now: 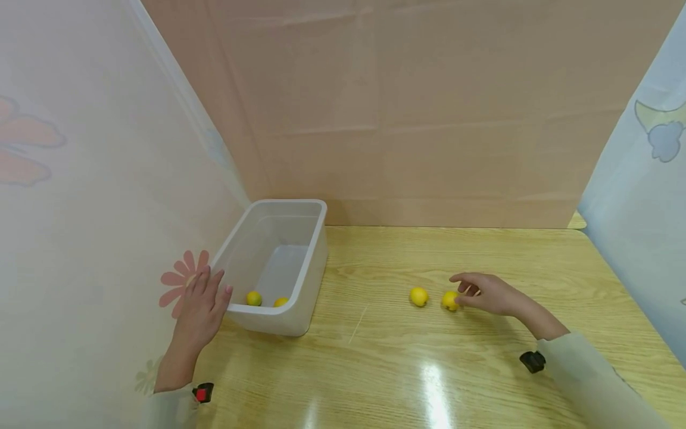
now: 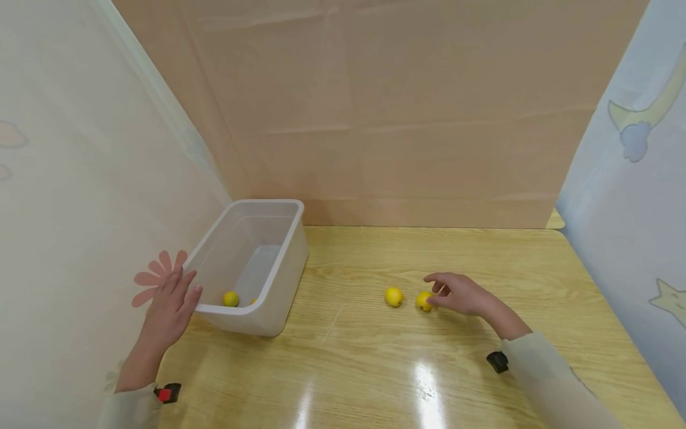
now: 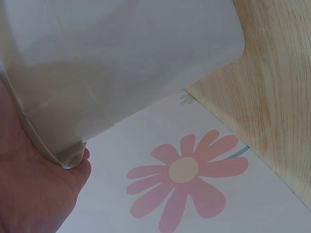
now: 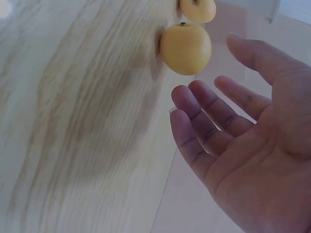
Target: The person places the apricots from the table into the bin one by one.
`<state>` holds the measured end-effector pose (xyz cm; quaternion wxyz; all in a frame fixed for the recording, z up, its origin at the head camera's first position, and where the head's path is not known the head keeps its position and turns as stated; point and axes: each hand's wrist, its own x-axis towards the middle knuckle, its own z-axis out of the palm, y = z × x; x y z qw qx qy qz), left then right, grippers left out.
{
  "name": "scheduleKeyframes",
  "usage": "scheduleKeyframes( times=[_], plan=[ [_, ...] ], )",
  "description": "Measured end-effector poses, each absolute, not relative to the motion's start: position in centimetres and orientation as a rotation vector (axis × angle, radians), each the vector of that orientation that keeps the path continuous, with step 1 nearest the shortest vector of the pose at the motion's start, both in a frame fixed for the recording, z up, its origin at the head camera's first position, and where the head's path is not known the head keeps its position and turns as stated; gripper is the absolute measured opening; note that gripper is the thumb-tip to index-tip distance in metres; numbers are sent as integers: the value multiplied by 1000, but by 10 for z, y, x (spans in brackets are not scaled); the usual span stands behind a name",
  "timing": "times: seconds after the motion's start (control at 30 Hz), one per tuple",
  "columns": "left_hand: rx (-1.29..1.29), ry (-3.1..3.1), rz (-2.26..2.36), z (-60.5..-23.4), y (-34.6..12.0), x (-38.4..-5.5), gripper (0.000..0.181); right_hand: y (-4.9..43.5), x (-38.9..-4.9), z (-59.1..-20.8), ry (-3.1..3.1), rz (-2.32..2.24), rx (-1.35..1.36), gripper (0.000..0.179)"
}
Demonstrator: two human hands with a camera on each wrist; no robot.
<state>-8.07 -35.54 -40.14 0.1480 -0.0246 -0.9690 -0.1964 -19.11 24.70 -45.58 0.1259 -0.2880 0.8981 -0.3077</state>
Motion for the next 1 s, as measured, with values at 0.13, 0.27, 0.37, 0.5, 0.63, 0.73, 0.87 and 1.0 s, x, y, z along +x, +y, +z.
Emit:
scheduleKeyframes(
  times=[0.13,0.27,0.37,0.5,0.63,0.73,0.87,1.0],
  plan=[
    [-62,-2796,-559,-401,-355,-81,58,249,-190,-461,2616,-887,-837,55],
    [-59,-2800,-559,-401,-355,-80,59,249,-189,-465,2606,-891,-828,54],
    [-60,-2797,-562,-402,-355,-81,59,249,-189,-468,2594,-899,-831,53],
    [-60,-2797,-565,-402,-356,-81,59,249,-190,-471,2582,-901,-833,52],
    [-62,-2801,-562,-401,-355,-81,59,248,-190,-474,2580,-886,-829,52],
    [-64,-2800,-555,-401,-355,-81,59,247,-190,-474,2582,-879,-829,51],
    [-62,-2800,-551,-401,-355,-81,59,245,-191,-473,2593,-853,-822,49],
    [-56,-2807,-553,-401,-355,-80,60,244,-191,-473,2602,-833,-823,48]
  ],
)
